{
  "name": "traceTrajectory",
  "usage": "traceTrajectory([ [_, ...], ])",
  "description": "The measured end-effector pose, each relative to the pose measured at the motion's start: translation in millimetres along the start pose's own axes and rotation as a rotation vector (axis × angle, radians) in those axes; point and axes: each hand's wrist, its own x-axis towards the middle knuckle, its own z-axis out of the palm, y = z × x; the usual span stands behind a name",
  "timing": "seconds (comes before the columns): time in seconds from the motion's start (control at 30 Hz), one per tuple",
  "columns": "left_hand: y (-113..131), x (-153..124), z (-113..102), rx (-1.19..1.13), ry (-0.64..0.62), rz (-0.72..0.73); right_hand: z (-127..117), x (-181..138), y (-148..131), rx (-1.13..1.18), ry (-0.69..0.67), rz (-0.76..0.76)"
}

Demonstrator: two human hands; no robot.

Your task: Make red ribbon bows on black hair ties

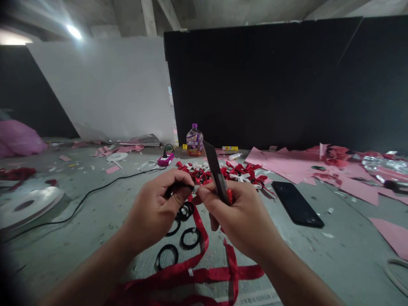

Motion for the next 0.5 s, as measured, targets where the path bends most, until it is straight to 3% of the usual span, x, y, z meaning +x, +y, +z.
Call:
traceTrajectory([
  [0.1,0.8,0.1,0.9,0.081,0.036,0.019,3.0,-1.8,-3.1,-0.092,0.089,-0.05],
  [0.23,1.7,-2.1,2.2,0.147,0.032,0.086,6.0,-3.6,-8.5,-0.27,0.162,-0.226],
  [0.5,5.2,-6.2,7.0,0.105,0.02,-0.038,10.8,-4.5,-5.2,-0.437,0.259,-0.345],
])
